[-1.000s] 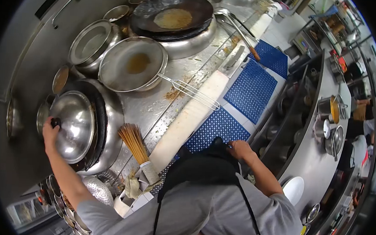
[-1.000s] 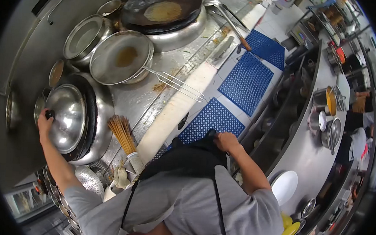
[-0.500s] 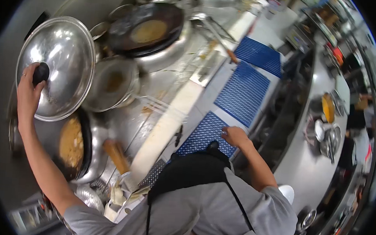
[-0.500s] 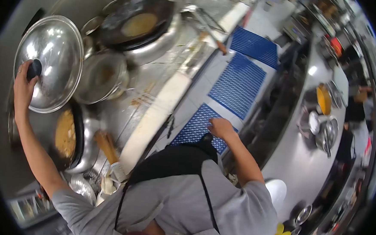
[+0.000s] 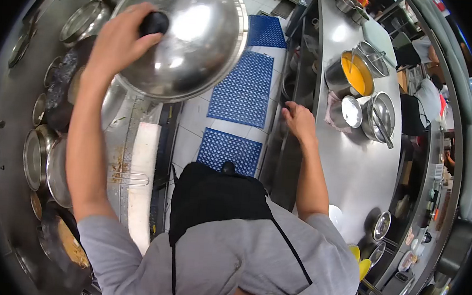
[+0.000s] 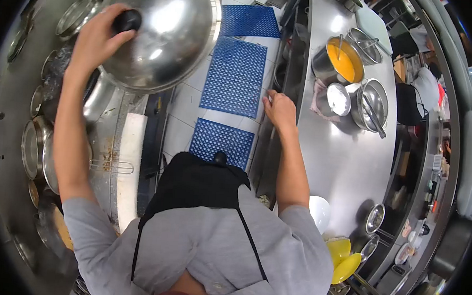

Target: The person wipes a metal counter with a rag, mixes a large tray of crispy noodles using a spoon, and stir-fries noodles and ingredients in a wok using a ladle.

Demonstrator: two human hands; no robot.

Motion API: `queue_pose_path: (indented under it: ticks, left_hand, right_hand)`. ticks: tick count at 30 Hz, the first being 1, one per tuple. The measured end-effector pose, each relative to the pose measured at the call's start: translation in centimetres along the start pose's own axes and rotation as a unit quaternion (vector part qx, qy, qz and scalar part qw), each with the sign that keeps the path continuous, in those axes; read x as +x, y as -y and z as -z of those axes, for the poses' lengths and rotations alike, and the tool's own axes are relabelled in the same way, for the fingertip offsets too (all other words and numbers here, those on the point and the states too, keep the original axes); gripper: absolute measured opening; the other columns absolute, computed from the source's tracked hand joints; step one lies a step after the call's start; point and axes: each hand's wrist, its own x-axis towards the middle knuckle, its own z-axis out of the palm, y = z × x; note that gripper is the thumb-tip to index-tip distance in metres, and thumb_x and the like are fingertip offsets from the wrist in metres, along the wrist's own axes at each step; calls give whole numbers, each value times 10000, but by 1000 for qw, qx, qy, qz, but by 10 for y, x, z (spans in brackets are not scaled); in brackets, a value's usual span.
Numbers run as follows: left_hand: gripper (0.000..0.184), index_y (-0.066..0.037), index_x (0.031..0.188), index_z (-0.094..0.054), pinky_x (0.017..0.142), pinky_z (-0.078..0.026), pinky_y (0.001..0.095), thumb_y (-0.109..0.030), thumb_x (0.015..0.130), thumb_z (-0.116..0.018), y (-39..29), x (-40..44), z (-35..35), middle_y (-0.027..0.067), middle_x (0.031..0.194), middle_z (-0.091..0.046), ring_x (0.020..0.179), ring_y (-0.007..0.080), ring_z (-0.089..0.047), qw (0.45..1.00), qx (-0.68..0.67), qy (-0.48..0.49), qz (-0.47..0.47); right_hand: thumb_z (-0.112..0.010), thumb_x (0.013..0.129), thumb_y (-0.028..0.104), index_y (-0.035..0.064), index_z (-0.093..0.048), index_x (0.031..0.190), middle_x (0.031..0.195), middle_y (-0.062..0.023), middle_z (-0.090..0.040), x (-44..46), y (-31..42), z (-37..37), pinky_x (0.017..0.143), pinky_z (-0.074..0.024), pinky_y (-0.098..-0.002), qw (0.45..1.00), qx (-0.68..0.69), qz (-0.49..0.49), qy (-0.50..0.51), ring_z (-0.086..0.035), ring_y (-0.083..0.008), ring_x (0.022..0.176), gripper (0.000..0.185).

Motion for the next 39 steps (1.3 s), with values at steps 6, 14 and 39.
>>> queue_pose_path:
  ticks: [6, 14, 39]
  left_hand:
    - [478, -67, 1126, -598, 853, -496, 452, -312, 741, -739, -36, 79, -166, 158, 1079, -663, 997, 379, -627, 994, -94, 56, 7]
    - [399, -14, 1047, -614, 800, -551, 482, -223, 731, -741, -65, 129, -420, 234, 970, -668, 908, 407, -672, 955, -212, 186, 89]
    - [280, -14, 1055, -615, 808, -568, 444, -23, 776, -624, -209, 167, -916, 235, 1033, -646, 929, 377, -673, 873, -330, 345, 103]
  right_hand:
    - [-647, 893, 183, 58, -697, 1014, 871, -171, -648, -10, -49, -2, 739, -489, -470, 994, -57, 37, -83, -608, -383, 826, 181]
    - [-694, 836, 142, 49, -660, 1036, 907, -104, -609, 3, -87, -10, 790, -463, -428, 990, -70, 125, -9, -579, -306, 885, 223]
    - [-748, 794, 350, 129, -718, 1011, 719, 25, -537, 60, -108, -24, 600, -347, -315, 952, -191, 55, 232, -533, -139, 629, 312]
